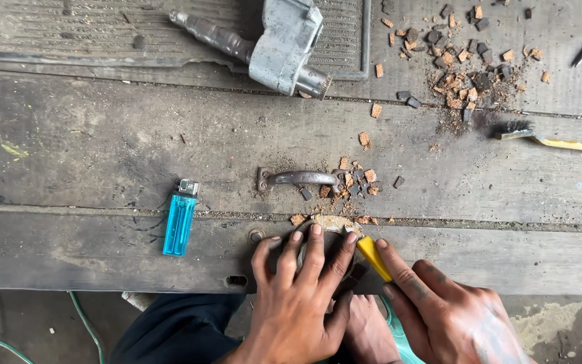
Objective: Scraping old gasket material or debris from a motorcycle clutch plate using a utility knife
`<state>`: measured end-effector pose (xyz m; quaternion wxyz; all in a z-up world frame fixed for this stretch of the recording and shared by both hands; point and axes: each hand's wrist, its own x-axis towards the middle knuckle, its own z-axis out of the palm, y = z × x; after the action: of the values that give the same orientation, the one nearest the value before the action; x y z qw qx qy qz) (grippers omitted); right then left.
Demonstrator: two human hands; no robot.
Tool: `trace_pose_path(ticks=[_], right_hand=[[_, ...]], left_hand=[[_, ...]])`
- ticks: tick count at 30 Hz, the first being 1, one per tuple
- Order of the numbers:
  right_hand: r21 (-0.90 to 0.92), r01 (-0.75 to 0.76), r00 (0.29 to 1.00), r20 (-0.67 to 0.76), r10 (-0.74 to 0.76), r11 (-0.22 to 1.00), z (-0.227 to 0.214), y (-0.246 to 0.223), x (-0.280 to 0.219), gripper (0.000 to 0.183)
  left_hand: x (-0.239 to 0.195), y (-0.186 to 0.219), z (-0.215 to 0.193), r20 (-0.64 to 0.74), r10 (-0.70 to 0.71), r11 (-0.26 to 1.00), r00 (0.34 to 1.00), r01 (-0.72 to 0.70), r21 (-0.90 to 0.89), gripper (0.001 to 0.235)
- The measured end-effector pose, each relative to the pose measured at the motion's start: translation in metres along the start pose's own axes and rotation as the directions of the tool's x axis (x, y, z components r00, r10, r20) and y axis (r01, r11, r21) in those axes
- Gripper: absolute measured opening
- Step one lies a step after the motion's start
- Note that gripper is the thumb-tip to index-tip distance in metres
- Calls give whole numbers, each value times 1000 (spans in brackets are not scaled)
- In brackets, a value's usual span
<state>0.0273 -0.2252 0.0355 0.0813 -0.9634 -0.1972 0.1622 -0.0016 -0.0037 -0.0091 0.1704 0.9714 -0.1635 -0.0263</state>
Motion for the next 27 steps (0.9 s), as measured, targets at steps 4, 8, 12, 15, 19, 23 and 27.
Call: trace_pose_path(ticks=[4,8,12,15,19,23,27], right_hand=[[-35,6,1000,-18,-7,999,0,-4,2,55],[-23,-35,999,25,35,999,-1,-5,2,58],[-17,16,1000,-9,-16,1000,0,-6,4,56],[2,-22,999,29,22,1000,0,-3,1,58],[-28,-7,1000,8,7,1000,1,-5,6,56],[-63,31,998,-50,-34,998,1,-3,5,56],[-139,88,988,-114,-104,986,-2,-1,3,55]], left_hand=[[1,1,-2,-15,-3,1000,1000,3,5,69],[3,1,-2,-26,2,1000,1000,-1,17,71],[2,2,-2,-19,-8,1000,1000,8,12,72],[1,2,-3,-16,-7,1000,1000,7,16,71],[3,2,-2,-32,-11,1000,999,11,25,76],[2,1,-3,-31,-9,1000,999,9,-8,76],[1,0,-3,-34,-4,1000,999,3,-20,71]])
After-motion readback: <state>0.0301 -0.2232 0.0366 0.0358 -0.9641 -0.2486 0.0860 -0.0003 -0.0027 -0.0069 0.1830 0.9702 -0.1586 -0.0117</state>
